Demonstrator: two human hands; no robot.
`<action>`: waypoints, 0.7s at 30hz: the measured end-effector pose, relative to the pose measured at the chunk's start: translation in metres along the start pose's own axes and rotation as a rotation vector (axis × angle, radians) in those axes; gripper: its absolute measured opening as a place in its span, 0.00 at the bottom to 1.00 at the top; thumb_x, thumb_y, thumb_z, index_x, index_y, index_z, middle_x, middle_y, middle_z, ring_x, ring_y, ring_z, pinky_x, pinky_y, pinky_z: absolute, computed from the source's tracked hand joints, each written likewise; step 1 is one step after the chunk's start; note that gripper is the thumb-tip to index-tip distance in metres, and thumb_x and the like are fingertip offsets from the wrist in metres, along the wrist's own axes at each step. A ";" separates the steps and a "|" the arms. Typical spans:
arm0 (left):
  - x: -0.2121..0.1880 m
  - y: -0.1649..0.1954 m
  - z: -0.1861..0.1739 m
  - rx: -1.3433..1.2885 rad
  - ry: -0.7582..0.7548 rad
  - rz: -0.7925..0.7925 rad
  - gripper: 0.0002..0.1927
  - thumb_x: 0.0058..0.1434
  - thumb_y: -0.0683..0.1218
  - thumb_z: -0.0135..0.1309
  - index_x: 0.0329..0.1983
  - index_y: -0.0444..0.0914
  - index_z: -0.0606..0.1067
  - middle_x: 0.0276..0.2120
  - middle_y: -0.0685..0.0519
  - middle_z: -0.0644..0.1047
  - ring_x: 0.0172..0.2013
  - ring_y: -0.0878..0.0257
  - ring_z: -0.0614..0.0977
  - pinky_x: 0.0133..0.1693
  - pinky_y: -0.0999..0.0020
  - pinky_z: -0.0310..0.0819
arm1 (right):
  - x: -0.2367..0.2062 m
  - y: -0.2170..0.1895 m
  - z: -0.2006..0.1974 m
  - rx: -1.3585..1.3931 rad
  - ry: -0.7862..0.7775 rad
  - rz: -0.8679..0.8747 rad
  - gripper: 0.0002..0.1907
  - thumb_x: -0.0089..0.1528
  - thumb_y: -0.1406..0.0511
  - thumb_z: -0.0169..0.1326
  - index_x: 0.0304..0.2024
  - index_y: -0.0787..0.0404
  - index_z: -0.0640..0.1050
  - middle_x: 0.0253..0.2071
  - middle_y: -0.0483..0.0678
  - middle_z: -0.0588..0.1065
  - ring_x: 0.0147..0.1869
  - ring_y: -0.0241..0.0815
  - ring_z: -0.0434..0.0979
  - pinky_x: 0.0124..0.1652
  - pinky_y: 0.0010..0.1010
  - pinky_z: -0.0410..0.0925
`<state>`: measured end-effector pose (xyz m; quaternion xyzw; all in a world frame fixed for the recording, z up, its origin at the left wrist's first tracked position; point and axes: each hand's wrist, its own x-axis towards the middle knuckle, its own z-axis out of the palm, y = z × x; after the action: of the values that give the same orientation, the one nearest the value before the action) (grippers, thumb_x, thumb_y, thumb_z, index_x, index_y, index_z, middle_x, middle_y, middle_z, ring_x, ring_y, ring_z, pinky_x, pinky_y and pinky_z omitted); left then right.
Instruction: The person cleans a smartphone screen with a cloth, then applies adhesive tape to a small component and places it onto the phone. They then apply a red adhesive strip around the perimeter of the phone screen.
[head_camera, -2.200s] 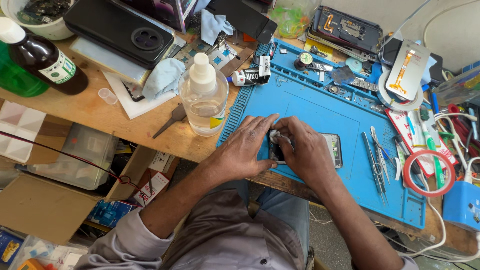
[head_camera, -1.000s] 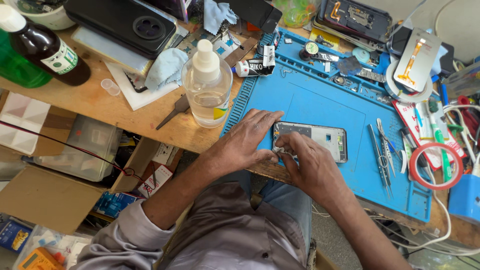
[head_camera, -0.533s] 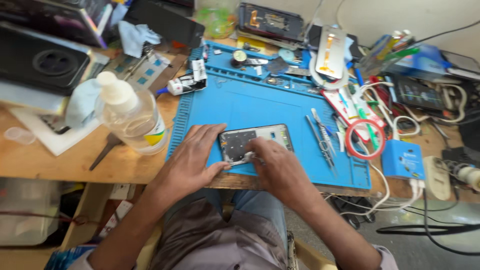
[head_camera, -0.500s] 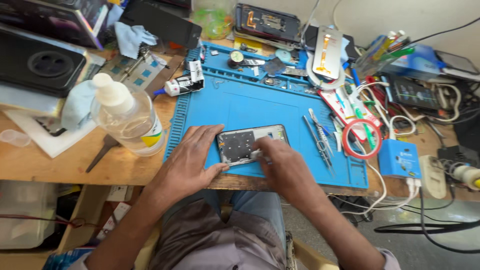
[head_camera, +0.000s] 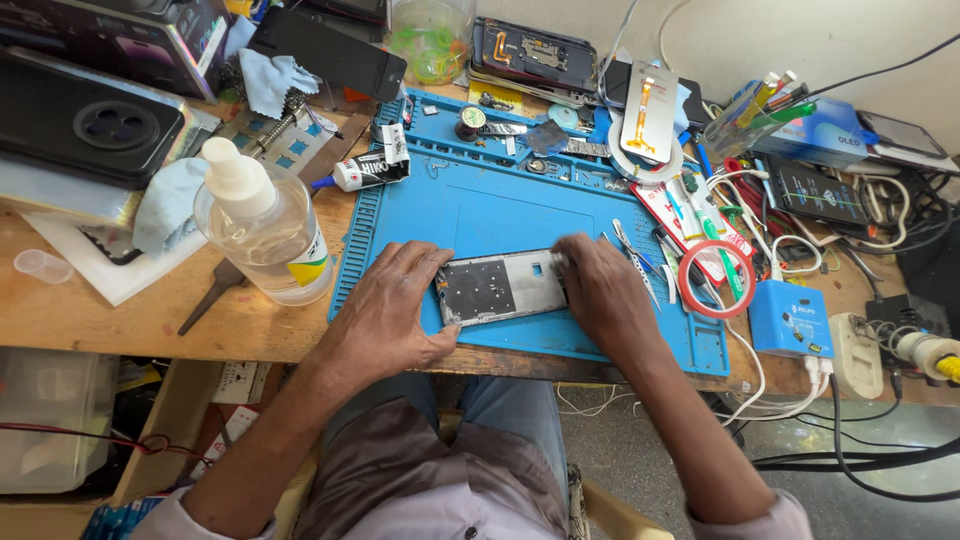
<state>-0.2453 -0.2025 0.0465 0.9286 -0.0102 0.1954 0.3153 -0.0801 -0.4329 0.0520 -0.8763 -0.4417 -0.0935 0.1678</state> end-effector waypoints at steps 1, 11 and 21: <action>0.000 -0.001 0.001 -0.003 0.004 -0.002 0.40 0.44 0.49 0.67 0.60 0.29 0.70 0.53 0.40 0.73 0.54 0.45 0.73 0.59 0.54 0.67 | -0.008 0.000 -0.004 -0.023 -0.035 -0.010 0.10 0.64 0.69 0.58 0.47 0.61 0.73 0.33 0.56 0.76 0.42 0.55 0.78 0.43 0.43 0.69; 0.005 -0.007 0.004 -0.030 -0.003 -0.001 0.39 0.46 0.50 0.67 0.61 0.30 0.70 0.55 0.41 0.73 0.56 0.45 0.72 0.60 0.54 0.66 | -0.017 0.005 -0.024 0.464 0.071 0.308 0.16 0.60 0.73 0.63 0.49 0.62 0.75 0.40 0.50 0.82 0.44 0.36 0.82 0.44 0.29 0.74; 0.024 -0.010 0.006 -0.070 -0.015 -0.031 0.42 0.47 0.48 0.67 0.64 0.30 0.67 0.57 0.40 0.72 0.58 0.43 0.72 0.59 0.53 0.67 | -0.055 0.055 -0.034 0.382 0.350 0.419 0.10 0.67 0.75 0.57 0.49 0.61 0.81 0.51 0.52 0.81 0.58 0.41 0.80 0.59 0.31 0.71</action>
<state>-0.2194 -0.1955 0.0452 0.9184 -0.0050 0.1833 0.3507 -0.0689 -0.5170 0.0548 -0.8715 -0.2261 -0.1215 0.4178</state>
